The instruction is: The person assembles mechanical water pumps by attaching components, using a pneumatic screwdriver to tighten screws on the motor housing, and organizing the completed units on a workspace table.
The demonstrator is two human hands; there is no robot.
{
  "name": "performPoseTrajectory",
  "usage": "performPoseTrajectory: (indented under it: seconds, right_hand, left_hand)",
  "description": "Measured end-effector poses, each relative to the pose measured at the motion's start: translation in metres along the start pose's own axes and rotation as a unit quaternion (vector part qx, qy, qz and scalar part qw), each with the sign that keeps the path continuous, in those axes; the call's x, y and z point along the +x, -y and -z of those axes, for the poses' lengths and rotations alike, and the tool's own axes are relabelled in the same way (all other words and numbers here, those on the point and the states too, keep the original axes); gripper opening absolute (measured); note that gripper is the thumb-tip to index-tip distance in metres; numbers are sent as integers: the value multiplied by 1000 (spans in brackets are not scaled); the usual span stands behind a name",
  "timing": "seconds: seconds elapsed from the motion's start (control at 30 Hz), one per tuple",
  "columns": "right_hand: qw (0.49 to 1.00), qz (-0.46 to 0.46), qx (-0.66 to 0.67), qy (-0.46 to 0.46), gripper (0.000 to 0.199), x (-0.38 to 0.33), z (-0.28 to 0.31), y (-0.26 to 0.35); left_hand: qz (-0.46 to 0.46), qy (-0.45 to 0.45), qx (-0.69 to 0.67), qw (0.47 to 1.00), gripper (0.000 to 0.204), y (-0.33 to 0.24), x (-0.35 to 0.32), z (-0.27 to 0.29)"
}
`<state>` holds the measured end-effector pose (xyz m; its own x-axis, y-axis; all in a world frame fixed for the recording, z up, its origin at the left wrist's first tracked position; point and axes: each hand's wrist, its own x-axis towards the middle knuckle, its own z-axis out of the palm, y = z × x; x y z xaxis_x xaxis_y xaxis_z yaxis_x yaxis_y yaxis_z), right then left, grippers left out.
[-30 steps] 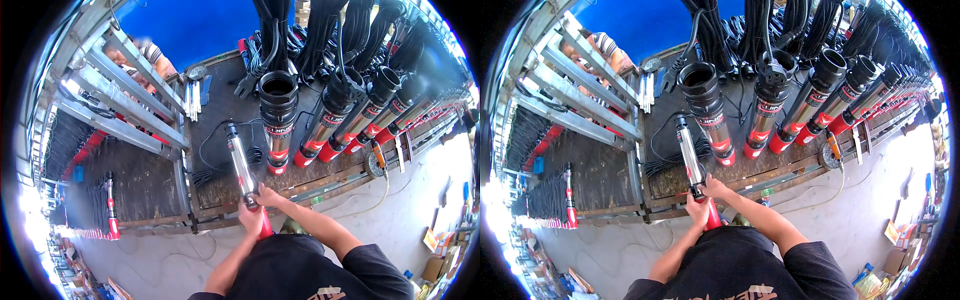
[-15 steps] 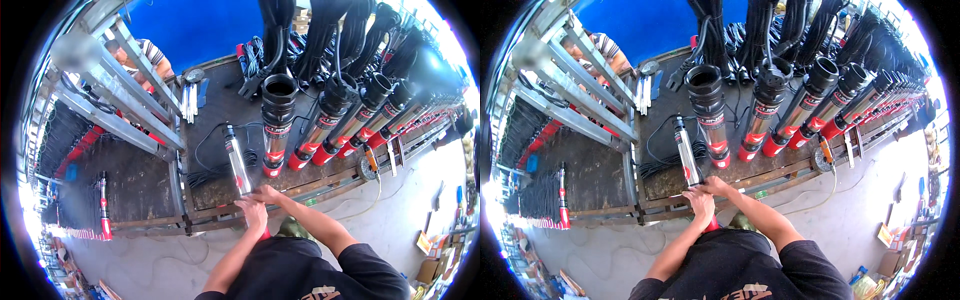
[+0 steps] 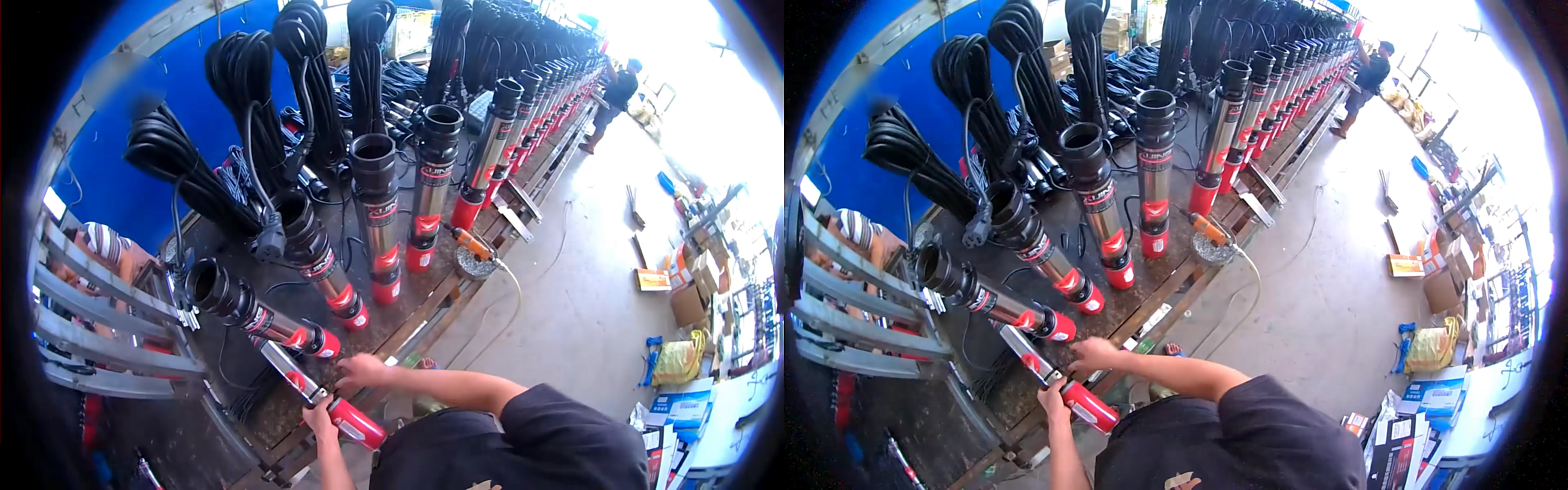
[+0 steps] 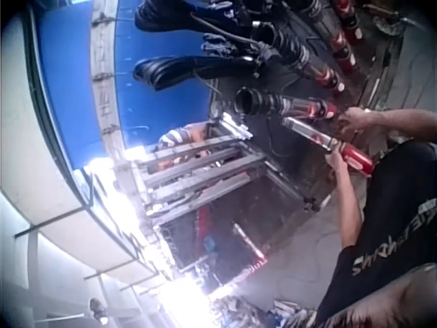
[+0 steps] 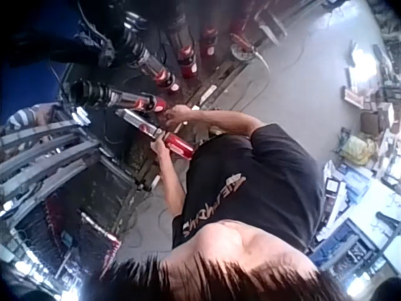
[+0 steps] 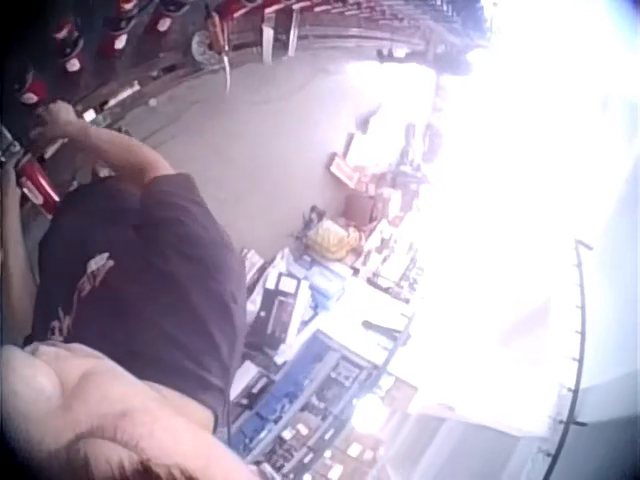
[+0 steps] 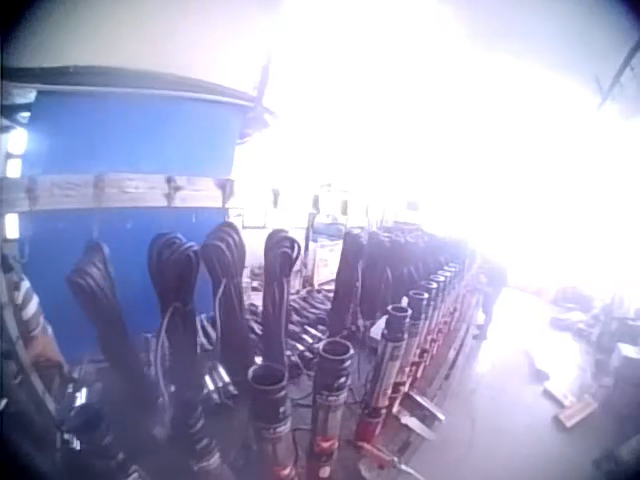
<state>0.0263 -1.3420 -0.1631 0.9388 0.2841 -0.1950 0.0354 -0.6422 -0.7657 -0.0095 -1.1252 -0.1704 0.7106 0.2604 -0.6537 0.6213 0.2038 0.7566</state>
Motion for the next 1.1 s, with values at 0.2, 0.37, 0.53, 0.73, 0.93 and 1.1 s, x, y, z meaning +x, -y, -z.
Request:
performPoseTrajectory:
  seconds: [0.2,0.37,0.53,0.73,0.93,1.1]
  right_hand:
    - [909,-191,-157,-336,19,-93,224,-130]
    - [840,-226,-492,-15,9,-107,298,-221]
    - [836,-144,-529,-18,8,-102,290,-266]
    - [877,-128,-454,-94,5,-91,277,-248]
    - [927,-138,-225,-266,7,-96,261,-145]
    - [981,-121,45,-146,25,-79,161,-38]
  left_hand:
    - [-25,-61,-33,997,74,4,-3,-2]
    - [-97,-99,4,990,50,34,31,10]
    - [-64,-103,44,992,50,6,-1,2]
    - [-110,-114,4,987,47,62,23,19]
    - [-59,-3,-77,995,38,17,-7,19]
    - [-132,-3,-70,989,25,39,21,11]
